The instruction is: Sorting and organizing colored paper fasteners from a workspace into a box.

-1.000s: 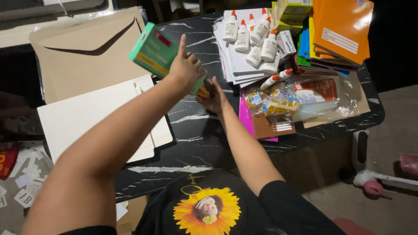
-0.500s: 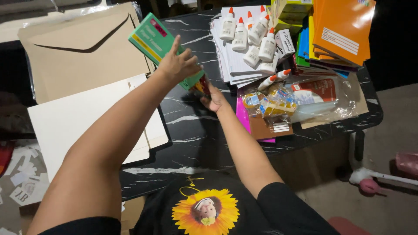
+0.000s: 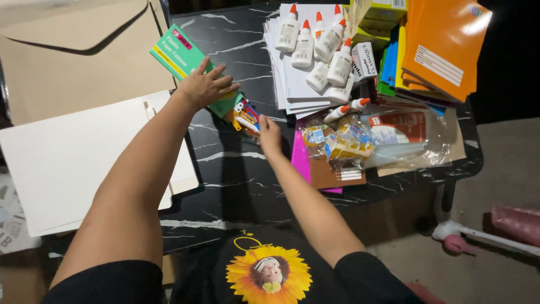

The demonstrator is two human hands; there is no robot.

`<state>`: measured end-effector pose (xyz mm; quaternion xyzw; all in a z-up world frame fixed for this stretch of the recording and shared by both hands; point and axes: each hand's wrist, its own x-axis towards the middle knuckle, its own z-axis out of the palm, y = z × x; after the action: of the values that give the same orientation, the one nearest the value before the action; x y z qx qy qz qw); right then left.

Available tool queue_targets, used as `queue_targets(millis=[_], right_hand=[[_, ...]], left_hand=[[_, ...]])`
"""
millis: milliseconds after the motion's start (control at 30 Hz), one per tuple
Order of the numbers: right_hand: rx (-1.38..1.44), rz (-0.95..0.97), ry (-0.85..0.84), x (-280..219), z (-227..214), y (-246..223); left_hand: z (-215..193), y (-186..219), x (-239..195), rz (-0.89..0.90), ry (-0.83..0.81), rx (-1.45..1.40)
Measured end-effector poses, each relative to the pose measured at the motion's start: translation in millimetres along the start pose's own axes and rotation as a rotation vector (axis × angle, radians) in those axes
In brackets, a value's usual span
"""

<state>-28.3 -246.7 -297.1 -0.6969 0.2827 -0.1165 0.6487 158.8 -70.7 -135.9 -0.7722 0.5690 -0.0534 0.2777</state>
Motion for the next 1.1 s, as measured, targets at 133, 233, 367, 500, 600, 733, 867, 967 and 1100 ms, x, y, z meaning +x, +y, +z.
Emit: queue_targets(millis=[133, 233, 367, 500, 600, 733, 867, 967, 1100], right_hand=[[-0.359, -0.397, 0.054, -26.6, -14.5, -30.8], [-0.486, -0.550, -0.035, -38.1, -22.9, -60.3], [-0.736, -0.608, -0.128, -46.9, -33.3, -98.7], [-0.689, -0.696, -0.204, -38.5, -38.1, -72.3], [-0.702, -0.676, -0.195, -42.7, -35.9, -60.9], [-0.719, -0.683, -0.147, -59.1, -24.7, -57.7], [-0.751, -0.685, -0.163, -77.3, -16.9, -61.6], [-0.703, -0.687, -0.183, -65.2, -19.9, -15.4], [-0.294, -0.368, -0.211, -17.1, -28.9, -4.2]], left_hand=[[13.0, 10.8, -1.1, -0.014, -0.022, -0.033], [15.2, 13.8, -0.6, -0.036, 0.008, 0.000], [-1.5, 15.7, 0.8, -0.022, -0.110, 0.015], [12.2, 23.1, 0.9, -0.141, -0.060, -0.134], [54.8, 44.6, -0.9, -0.478, -0.049, -0.383], [185.5, 127.8, 34.1, -1.093, 0.590, -1.210], [48.7, 104.2, 68.8, -1.541, 0.254, -1.296], [16.0, 101.1, 65.0, -1.505, 0.139, -1.243], [8.6, 105.7, 44.9, -1.401, 0.402, -1.361]])
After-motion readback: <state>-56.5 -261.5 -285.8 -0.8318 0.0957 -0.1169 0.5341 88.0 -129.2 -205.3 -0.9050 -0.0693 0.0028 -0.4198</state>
